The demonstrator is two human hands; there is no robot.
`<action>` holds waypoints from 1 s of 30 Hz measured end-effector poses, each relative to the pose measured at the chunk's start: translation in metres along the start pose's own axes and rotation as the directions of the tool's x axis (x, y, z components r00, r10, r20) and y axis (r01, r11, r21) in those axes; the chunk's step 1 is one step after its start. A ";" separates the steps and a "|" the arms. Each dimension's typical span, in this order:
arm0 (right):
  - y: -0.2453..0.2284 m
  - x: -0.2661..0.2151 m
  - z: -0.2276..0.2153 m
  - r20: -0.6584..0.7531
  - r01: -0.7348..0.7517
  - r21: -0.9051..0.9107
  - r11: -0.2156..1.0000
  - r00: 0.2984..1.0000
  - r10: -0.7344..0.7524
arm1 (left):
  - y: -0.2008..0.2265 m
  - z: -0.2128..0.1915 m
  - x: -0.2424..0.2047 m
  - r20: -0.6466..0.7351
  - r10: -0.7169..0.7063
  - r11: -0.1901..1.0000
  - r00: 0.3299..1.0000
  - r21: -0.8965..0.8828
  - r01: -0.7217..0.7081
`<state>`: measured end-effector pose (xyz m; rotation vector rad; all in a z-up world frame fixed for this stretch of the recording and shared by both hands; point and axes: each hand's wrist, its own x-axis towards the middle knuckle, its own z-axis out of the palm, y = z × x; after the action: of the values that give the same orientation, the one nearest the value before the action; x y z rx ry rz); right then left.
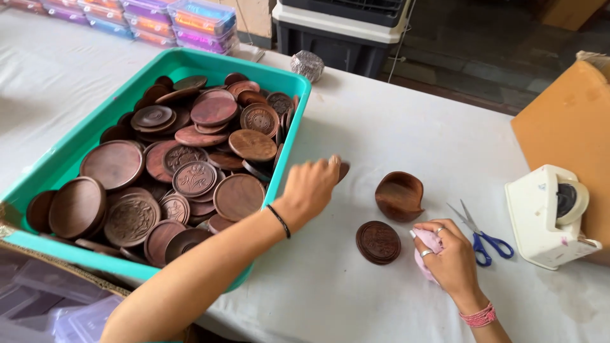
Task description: Cleaning and sorting wooden coasters and a small wooden bowl in a workshop.
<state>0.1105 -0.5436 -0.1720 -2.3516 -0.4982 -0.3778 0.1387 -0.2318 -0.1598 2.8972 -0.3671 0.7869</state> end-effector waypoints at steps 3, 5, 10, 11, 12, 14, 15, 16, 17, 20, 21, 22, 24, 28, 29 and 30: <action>-0.005 0.002 -0.004 -0.050 0.072 -0.094 0.993 0.996 -0.077 | -0.028 -0.067 0.032 -0.090 -0.177 0.984 0.980 0.013 0.179; -0.003 -0.004 -0.003 -0.050 0.076 -0.125 0.989 0.995 -0.083 | -0.061 -0.108 0.030 -0.220 -0.216 0.976 0.951 -0.047 0.211; 0.003 -0.003 0.002 -0.037 0.055 -0.221 0.974 0.997 -0.064 | -0.190 -0.097 0.011 -0.286 -0.429 0.903 0.857 -0.108 0.416; 0.005 -0.003 0.002 -0.038 0.058 -0.232 0.971 0.997 -0.069 | -0.211 -0.091 0.009 -0.146 -0.495 0.854 0.856 -0.264 0.449; 0.006 -0.003 0.003 -0.031 0.069 -0.240 0.968 0.996 -0.079 | -0.233 -0.086 0.002 0.005 -0.540 0.770 0.842 -0.402 0.496; 0.006 -0.004 0.002 -0.031 0.088 -0.243 0.966 0.995 -0.099 | -0.229 -0.116 -0.010 0.135 -0.610 0.698 0.781 -0.375 0.610; 0.007 -0.004 0.001 -0.039 0.103 -0.252 0.962 0.992 -0.116 | -0.226 -0.131 -0.016 0.259 -0.660 0.622 0.706 -0.339 0.706; 0.007 -0.005 0.001 -0.032 0.108 -0.249 0.962 0.992 -0.120 | -0.231 -0.136 -0.024 0.259 -0.666 0.617 0.700 -0.336 0.711; 0.008 -0.006 0.001 -0.039 0.100 -0.261 0.960 0.993 -0.114 | -0.236 -0.140 -0.031 0.271 -0.689 0.665 0.672 -0.134 0.735; 0.019 0.000 -0.002 -0.053 0.090 -0.284 0.955 0.993 -0.109 | -0.263 -0.145 -0.053 0.518 -0.686 0.700 0.511 0.282 0.656; 0.024 -0.001 -0.001 -0.052 0.089 -0.290 0.953 0.993 -0.108 | -0.274 -0.145 -0.062 0.695 -0.657 0.719 0.292 0.462 0.519; 0.022 -0.003 0.000 -0.041 0.078 -0.283 0.956 0.995 -0.094 | -0.274 -0.141 -0.078 0.702 -0.655 0.720 0.278 0.469 0.511; 0.018 -0.003 -0.001 -0.031 0.097 -0.283 0.954 0.993 -0.110 | -0.273 -0.135 -0.108 0.720 -0.624 0.744 0.305 0.428 0.513; 0.016 -0.004 -0.001 -0.048 0.116 -0.291 0.950 0.990 -0.136 | -0.231 -0.148 -0.124 0.742 -0.550 0.835 0.384 0.471 0.286; 0.013 0.000 -0.002 -0.050 0.112 -0.290 0.950 0.990 -0.132 | -0.221 -0.155 -0.121 0.734 -0.584 0.806 0.347 0.476 0.351; 0.011 -0.003 -0.003 -0.034 0.105 -0.287 0.952 0.992 -0.120 | -0.208 -0.160 -0.126 0.736 -0.612 0.773 0.289 0.481 0.414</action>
<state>0.1123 -0.5537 -0.1777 -2.5888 -0.5886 -0.5961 0.0107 0.0219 -0.0966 2.9917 0.6633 -0.8943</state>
